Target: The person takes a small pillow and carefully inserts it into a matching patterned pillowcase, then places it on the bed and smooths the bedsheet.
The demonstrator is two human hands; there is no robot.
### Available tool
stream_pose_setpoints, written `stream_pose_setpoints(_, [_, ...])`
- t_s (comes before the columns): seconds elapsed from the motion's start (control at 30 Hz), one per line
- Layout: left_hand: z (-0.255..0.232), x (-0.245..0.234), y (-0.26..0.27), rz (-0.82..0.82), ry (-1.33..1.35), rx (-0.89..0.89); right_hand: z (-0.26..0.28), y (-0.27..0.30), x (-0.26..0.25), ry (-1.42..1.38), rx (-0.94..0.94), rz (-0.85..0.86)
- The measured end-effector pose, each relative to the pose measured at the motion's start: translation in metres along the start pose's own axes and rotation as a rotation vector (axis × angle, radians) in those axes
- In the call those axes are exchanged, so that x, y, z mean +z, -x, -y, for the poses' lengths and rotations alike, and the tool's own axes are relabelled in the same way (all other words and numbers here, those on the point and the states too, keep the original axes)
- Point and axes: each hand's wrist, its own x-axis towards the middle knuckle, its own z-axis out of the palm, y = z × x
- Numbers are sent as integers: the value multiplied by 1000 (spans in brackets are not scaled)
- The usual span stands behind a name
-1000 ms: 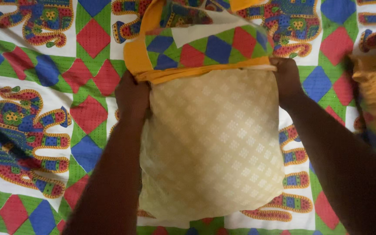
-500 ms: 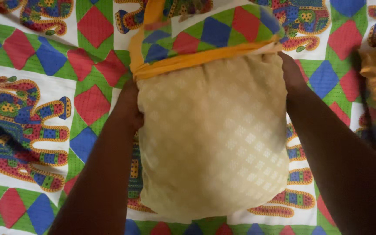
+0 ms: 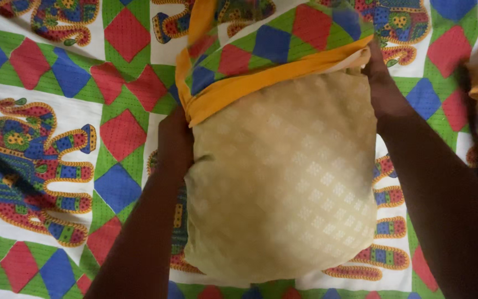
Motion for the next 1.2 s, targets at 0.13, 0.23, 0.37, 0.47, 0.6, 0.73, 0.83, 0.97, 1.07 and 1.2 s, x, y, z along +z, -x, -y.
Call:
stream_pose_setpoints(0.13, [-18,-4,9,36,194,-26,-7,2,-8,221,-221,165])
stream_pose_setpoints(0.23, [-18,-2,15,27,157,-100,-31,-6,-32,209,-225,162])
stream_pose_setpoints(0.37, [-17,-2,24,-85,-67,-7,-67,-12,-51,260,-202,-116])
stream_pose_setpoints(0.47, [-22,-14,45,64,-324,-32,-80,-23,-62,579,-441,-221])
stream_pose_setpoints(0.6, [-37,-35,67,175,-378,-96,-86,-42,-58,663,-405,-351])
stream_pose_setpoints(0.73, [-50,-37,60,59,-260,-59,-68,-38,-46,366,-298,-178])
stream_pose_setpoints(0.83, [-63,-43,47,-154,-146,-55,-44,-16,-39,245,-225,-59])
stream_pose_setpoints(0.97, [-89,-38,25,-303,-82,202,-46,-8,-41,374,-368,-85])
stream_pose_setpoints(1.07, [-108,-18,-4,-144,-200,402,-62,-16,-54,399,-567,-72])
stream_pose_setpoints(1.2, [-129,2,-22,-70,-300,381,-55,-4,-43,668,-671,-168])
